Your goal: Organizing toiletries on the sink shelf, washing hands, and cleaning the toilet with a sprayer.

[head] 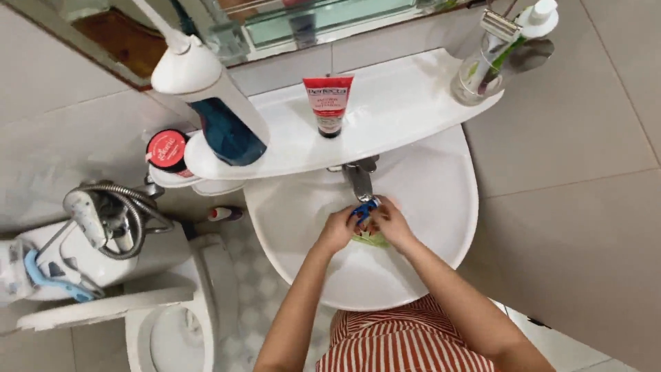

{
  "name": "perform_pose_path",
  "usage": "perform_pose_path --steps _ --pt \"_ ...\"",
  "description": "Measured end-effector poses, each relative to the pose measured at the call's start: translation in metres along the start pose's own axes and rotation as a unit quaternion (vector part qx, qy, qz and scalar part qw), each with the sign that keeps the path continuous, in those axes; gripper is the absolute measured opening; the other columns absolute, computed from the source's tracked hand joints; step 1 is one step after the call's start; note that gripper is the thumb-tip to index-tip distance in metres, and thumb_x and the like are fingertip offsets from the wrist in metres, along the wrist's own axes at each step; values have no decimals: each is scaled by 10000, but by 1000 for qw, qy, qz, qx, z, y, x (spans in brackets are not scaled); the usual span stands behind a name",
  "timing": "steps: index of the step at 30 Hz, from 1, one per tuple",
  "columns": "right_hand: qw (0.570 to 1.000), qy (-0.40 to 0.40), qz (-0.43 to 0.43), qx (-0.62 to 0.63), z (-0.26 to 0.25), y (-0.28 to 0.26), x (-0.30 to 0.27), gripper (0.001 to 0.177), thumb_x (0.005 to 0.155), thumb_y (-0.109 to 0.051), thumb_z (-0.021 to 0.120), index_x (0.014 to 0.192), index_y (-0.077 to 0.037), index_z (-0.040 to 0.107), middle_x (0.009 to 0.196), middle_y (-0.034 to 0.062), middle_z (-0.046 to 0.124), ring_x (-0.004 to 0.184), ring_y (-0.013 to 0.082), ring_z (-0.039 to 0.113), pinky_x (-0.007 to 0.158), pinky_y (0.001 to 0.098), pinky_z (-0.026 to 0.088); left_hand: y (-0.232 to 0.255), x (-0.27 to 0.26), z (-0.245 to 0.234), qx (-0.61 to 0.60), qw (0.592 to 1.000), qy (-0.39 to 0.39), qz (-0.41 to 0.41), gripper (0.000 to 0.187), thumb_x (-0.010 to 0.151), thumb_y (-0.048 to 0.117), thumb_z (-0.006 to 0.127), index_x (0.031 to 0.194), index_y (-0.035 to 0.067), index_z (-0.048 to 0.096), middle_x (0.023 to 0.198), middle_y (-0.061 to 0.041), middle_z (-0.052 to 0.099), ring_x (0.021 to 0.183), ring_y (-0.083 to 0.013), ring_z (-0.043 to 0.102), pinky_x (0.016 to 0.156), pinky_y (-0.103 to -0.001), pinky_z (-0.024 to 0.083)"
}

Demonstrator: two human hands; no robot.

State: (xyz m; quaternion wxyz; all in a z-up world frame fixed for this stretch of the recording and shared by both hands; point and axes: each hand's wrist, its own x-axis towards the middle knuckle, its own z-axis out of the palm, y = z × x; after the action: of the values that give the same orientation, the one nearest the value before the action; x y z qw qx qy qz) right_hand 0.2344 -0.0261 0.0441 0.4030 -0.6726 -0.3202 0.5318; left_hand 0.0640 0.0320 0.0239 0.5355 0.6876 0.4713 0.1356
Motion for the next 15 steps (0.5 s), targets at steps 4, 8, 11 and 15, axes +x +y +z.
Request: perform_pose_path --steps 4,8,11,15 --pt "999 -2 -16 37 20 47 48 166 969 -149 683 872 -15 691 524 116 620 428 200 618 480 310 519 -14 -26 -5 14 992 121 -34 192 953 255 672 1095 196 786 867 -118 783 891 -343 749 788 -425 603" --pt "995 -12 53 86 32 40 53 219 978 -211 694 890 -10 699 541 138 570 419 193 565 392 319 475 -2 -49 -13 61 984 164 29 223 953 186 685 1148 157 790 900 -119 786 853 -333 749 763 -399 613" --pt "988 -22 128 81 40 26 53 302 922 -309 742 1023 -27 701 678 48 584 555 145 666 518 277 613 21 -67 -25 287 918 230 146 211 949 191 687 1142 177 772 891 -83 757 795 -270 751 694 -372 624" --pt "951 -98 175 234 26 90 84 165 961 -83 651 1052 26 566 734 82 525 557 187 573 499 335 493 58 -84 -48 318 875 287 227 247 927 156 696 1171 179 730 871 -21 716 772 -216 737 682 -315 614"
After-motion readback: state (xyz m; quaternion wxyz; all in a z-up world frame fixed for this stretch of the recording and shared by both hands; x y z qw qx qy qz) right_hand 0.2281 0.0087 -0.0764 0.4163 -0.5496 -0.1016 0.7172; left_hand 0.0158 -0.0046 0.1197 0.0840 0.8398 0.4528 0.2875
